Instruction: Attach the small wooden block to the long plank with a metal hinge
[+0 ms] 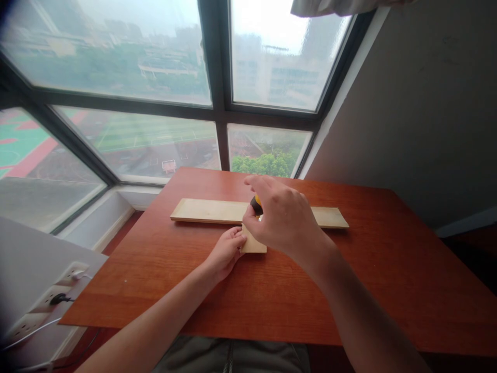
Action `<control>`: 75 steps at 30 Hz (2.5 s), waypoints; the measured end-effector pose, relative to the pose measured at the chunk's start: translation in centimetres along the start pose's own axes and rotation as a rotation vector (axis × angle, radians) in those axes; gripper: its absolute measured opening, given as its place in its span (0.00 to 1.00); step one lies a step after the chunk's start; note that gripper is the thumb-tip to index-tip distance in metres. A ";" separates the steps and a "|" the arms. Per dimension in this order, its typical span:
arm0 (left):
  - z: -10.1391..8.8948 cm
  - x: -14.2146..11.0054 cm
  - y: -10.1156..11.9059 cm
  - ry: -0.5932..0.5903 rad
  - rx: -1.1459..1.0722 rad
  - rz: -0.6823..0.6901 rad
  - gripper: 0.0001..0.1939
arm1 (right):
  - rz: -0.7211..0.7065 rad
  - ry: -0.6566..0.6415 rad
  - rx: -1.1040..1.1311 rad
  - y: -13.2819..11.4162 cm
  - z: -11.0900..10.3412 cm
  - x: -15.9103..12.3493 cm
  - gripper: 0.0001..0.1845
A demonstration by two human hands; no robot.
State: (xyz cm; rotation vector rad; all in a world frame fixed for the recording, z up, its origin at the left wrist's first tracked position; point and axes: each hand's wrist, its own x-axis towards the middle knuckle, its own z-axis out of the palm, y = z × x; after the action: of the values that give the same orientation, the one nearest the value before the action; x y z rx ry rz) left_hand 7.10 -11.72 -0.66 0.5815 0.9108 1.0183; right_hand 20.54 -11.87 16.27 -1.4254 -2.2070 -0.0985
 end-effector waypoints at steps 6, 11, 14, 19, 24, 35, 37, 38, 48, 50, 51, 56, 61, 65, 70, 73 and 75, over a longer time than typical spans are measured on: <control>0.0 0.0 0.1 -0.001 -0.015 0.000 0.11 | 0.061 -0.015 -0.066 -0.1 -0.1 0.1 0.18; 0.1 0.1 0.0 0.013 -0.023 -0.011 0.11 | 0.056 -0.030 -0.011 0.3 0.1 0.1 0.19; 0.1 0.1 0.0 0.005 -0.031 -0.008 0.11 | -0.032 -0.027 0.043 0.4 -0.2 -0.2 0.26; 0.1 0.0 0.2 0.004 -0.023 -0.008 0.11 | -0.004 -0.031 0.015 0.2 -0.3 -0.2 0.22; 0.1 0.1 0.1 0.003 -0.024 -0.007 0.09 | 0.074 -0.060 0.014 0.1 -0.2 0.1 0.19; -0.1 0.0 0.0 0.010 -0.008 -0.011 0.13 | 0.058 0.032 -0.133 0.1 0.2 0.0 0.16; -0.1 0.1 0.0 0.012 -0.009 -0.014 0.13 | 0.080 0.023 -0.133 0.2 0.3 0.1 0.15; -0.1 0.1 0.0 0.008 -0.012 -0.013 0.12 | 0.078 0.018 -0.112 0.2 0.3 0.2 0.15; -0.1 0.1 0.0 -0.004 -0.033 -0.018 0.12 | 0.053 -0.006 -0.030 0.0 0.1 0.1 0.21; -0.1 0.1 0.0 0.006 -0.038 -0.019 0.12 | 0.073 -0.018 -0.030 0.1 0.2 0.2 0.19; -0.1 0.1 0.0 0.006 -0.040 -0.018 0.12 | 0.071 -0.020 -0.018 0.1 0.2 0.2 0.18; -0.1 0.0 0.1 -0.013 -0.037 -0.013 0.12 | 0.006 -0.017 0.062 0.2 -0.1 -0.1 0.26; -0.1 0.0 0.1 -0.014 -0.039 -0.015 0.12 | 0.033 0.021 0.006 -0.1 0.1 -0.1 0.21; 0.0 0.0 0.1 -0.013 -0.040 -0.019 0.11 | 0.093 0.033 -0.025 0.0 0.7 0.0 0.20; 0.0 0.0 0.1 -0.025 -0.050 -0.010 0.10 | 0.053 0.060 0.042 0.2 0.6 0.0 0.25; 0.0 0.0 0.1 -0.036 -0.045 0.004 0.10 | 0.029 0.047 0.051 0.3 0.4 -0.1 0.23; 0.0 0.0 0.0 -0.040 -0.039 0.007 0.10 | 0.027 0.040 0.049 0.2 0.3 -0.1 0.19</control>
State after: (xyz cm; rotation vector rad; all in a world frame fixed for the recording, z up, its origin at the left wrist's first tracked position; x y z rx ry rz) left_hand 7.05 -11.74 -0.64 0.5712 0.8528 1.0256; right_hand 20.66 -11.75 15.96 -1.4142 -2.1431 -0.0624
